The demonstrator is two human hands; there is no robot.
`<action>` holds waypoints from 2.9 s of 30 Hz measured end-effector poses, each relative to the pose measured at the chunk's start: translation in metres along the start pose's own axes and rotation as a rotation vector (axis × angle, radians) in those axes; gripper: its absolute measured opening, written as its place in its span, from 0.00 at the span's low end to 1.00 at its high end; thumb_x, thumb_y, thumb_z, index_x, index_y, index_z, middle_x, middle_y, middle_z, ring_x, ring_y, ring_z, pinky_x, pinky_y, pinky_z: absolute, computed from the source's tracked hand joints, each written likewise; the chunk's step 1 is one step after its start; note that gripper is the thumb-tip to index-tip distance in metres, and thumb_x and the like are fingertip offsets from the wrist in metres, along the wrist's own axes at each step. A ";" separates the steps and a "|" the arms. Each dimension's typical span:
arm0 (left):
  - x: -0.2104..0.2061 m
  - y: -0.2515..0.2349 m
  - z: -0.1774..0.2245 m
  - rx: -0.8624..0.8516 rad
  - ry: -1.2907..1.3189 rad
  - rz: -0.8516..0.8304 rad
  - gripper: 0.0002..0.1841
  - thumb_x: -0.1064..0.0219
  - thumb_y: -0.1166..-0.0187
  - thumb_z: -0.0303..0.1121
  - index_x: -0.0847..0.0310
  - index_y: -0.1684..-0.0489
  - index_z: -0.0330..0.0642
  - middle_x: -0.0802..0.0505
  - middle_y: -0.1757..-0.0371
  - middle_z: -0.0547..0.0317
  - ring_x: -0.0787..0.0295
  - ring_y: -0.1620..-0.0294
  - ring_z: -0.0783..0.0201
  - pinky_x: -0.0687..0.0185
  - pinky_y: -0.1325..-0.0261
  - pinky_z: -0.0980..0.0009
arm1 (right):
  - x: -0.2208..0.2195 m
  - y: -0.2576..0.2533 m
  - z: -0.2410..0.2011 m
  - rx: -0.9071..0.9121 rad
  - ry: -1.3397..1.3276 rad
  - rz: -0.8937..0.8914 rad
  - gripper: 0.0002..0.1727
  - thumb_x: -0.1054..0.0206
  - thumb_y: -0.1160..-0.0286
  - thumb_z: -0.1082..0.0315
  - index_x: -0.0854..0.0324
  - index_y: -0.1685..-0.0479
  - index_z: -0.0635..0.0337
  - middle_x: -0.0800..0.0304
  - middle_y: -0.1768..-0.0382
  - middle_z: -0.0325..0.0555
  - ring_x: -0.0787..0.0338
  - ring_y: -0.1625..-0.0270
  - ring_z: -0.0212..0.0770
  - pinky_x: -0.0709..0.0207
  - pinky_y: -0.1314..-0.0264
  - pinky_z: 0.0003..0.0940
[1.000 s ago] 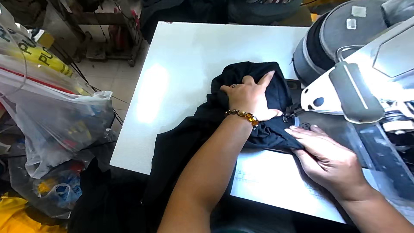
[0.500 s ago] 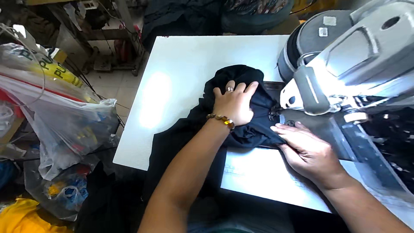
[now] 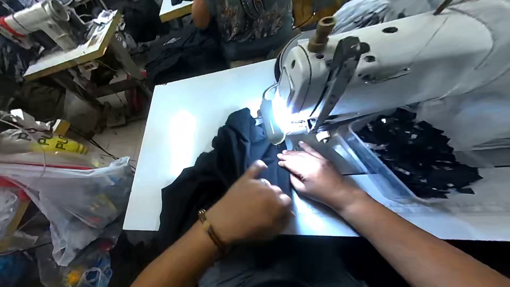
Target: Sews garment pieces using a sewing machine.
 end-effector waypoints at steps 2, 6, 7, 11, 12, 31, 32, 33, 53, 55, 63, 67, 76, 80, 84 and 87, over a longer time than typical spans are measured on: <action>-0.009 -0.007 0.018 -0.058 0.142 0.014 0.15 0.35 0.17 0.42 0.11 0.75 0.48 0.12 0.79 0.67 0.12 0.69 0.69 0.36 0.16 0.53 | 0.000 0.002 -0.008 0.066 -0.012 -0.005 0.15 0.42 0.32 0.76 0.09 0.57 0.70 0.05 0.47 0.62 0.08 0.37 0.63 0.32 0.21 0.70; -0.019 -0.023 0.001 0.034 0.357 0.270 0.09 0.34 0.23 0.34 0.12 0.71 0.43 0.10 0.69 0.61 0.12 0.57 0.64 0.24 0.31 0.57 | 0.010 0.026 -0.038 0.156 -0.041 0.006 0.13 0.40 0.26 0.70 0.10 0.59 0.68 0.05 0.50 0.59 0.08 0.38 0.57 0.31 0.18 0.60; -0.023 -0.023 -0.007 0.138 0.297 0.265 0.10 0.36 0.20 0.36 0.11 0.60 0.41 0.08 0.61 0.58 0.13 0.49 0.60 0.27 0.28 0.52 | 0.012 0.036 -0.043 0.165 -0.025 0.022 0.13 0.40 0.27 0.69 0.10 0.60 0.67 0.05 0.51 0.58 0.08 0.37 0.56 0.30 0.17 0.55; -0.062 -0.013 -0.025 0.532 0.056 0.027 0.26 0.46 0.10 0.46 0.25 0.16 0.50 0.25 0.13 0.51 0.41 0.08 0.44 0.50 0.10 0.40 | 0.017 0.065 -0.043 0.162 -0.007 -0.001 0.16 0.42 0.29 0.73 0.08 0.55 0.66 0.06 0.44 0.57 0.11 0.30 0.57 0.32 0.16 0.57; -0.071 -0.010 -0.024 0.568 0.020 0.050 0.26 0.46 0.11 0.48 0.24 0.17 0.50 0.26 0.12 0.51 0.42 0.07 0.44 0.49 0.10 0.42 | 0.018 0.067 -0.041 0.151 -0.002 0.000 0.16 0.43 0.29 0.73 0.08 0.54 0.66 0.06 0.42 0.57 0.12 0.29 0.57 0.31 0.16 0.56; -0.078 -0.015 -0.037 0.645 -0.018 0.094 0.29 0.46 0.12 0.53 0.28 0.14 0.53 0.29 0.10 0.55 0.46 0.06 0.49 0.54 0.08 0.43 | 0.010 0.053 -0.029 0.069 -0.004 0.001 0.19 0.44 0.34 0.73 0.08 0.54 0.67 0.07 0.40 0.57 0.11 0.30 0.56 0.30 0.17 0.55; -0.078 -0.016 -0.040 0.650 -0.010 0.086 0.29 0.46 0.12 0.53 0.29 0.14 0.53 0.30 0.09 0.55 0.47 0.05 0.49 0.56 0.07 0.43 | 0.009 0.052 -0.027 0.063 -0.004 -0.002 0.19 0.44 0.33 0.72 0.08 0.53 0.67 0.07 0.40 0.57 0.11 0.29 0.56 0.31 0.17 0.55; -0.078 -0.018 -0.043 0.658 -0.001 0.073 0.30 0.47 0.11 0.53 0.30 0.13 0.54 0.31 0.08 0.56 0.48 0.05 0.49 0.57 0.07 0.43 | 0.008 0.048 -0.025 0.058 -0.008 -0.004 0.19 0.44 0.33 0.72 0.08 0.53 0.67 0.07 0.40 0.57 0.11 0.29 0.56 0.31 0.17 0.56; -0.077 -0.008 -0.033 0.471 0.030 0.129 0.22 0.44 0.11 0.43 0.18 0.23 0.48 0.19 0.17 0.62 0.36 0.09 0.52 0.58 0.10 0.33 | 0.013 0.056 -0.023 0.113 -0.036 0.001 0.17 0.44 0.26 0.71 0.07 0.56 0.64 0.05 0.43 0.53 0.10 0.30 0.52 0.35 0.14 0.57; -0.076 -0.012 -0.039 0.480 0.043 0.138 0.22 0.45 0.10 0.42 0.18 0.23 0.49 0.19 0.17 0.62 0.36 0.09 0.52 0.58 0.10 0.33 | 0.012 0.049 -0.019 0.088 -0.053 -0.007 0.18 0.44 0.28 0.71 0.07 0.56 0.65 0.05 0.44 0.53 0.10 0.30 0.53 0.35 0.15 0.58; -0.059 -0.013 -0.045 0.403 -0.074 0.185 0.16 0.40 0.12 0.43 0.07 0.44 0.46 0.07 0.34 0.52 0.22 0.19 0.46 0.50 0.12 0.31 | 0.007 0.023 -0.008 0.053 -0.036 -0.018 0.17 0.43 0.32 0.73 0.07 0.58 0.67 0.04 0.45 0.56 0.09 0.32 0.56 0.33 0.18 0.62; -0.037 -0.005 -0.020 0.080 -0.065 0.203 0.15 0.34 0.20 0.37 0.13 0.79 0.44 0.12 0.76 0.60 0.10 0.61 0.57 0.46 0.11 0.39 | 0.009 0.025 -0.017 0.038 -0.030 -0.056 0.17 0.41 0.28 0.67 0.06 0.54 0.61 0.05 0.42 0.53 0.11 0.30 0.55 0.38 0.17 0.70; -0.069 -0.001 -0.030 0.424 -0.013 0.106 0.23 0.51 0.09 0.43 0.15 0.26 0.53 0.18 0.18 0.56 0.29 0.13 0.51 0.48 0.10 0.41 | 0.017 0.062 -0.042 0.082 -0.021 0.013 0.14 0.44 0.26 0.72 0.10 0.64 0.64 0.05 0.44 0.54 0.12 0.29 0.53 0.33 0.15 0.58; -0.072 0.000 -0.028 0.465 -0.052 0.122 0.23 0.50 0.10 0.44 0.15 0.26 0.54 0.17 0.19 0.57 0.29 0.13 0.52 0.48 0.10 0.41 | 0.016 0.060 -0.039 0.076 -0.019 -0.003 0.14 0.44 0.27 0.71 0.11 0.66 0.63 0.05 0.45 0.52 0.11 0.29 0.52 0.33 0.15 0.59; -0.072 -0.008 -0.036 0.463 -0.069 0.117 0.23 0.50 0.09 0.43 0.17 0.24 0.51 0.18 0.18 0.55 0.30 0.13 0.49 0.47 0.11 0.38 | 0.013 0.053 -0.030 0.044 -0.023 -0.008 0.15 0.44 0.28 0.70 0.10 0.66 0.64 0.05 0.44 0.53 0.11 0.29 0.52 0.34 0.16 0.60; -0.073 -0.015 -0.045 0.487 -0.070 0.104 0.23 0.51 0.08 0.44 0.19 0.22 0.53 0.19 0.17 0.58 0.31 0.12 0.51 0.49 0.10 0.39 | 0.012 0.042 -0.024 0.023 -0.023 0.000 0.15 0.44 0.30 0.70 0.10 0.66 0.65 0.05 0.44 0.54 0.10 0.30 0.54 0.33 0.17 0.61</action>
Point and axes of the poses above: each hand's wrist, its own y-axis away from the middle knuckle, its own x-axis out of the back of the hand, z = x × y, the point moved 5 cm from there along -y, towards the middle knuckle
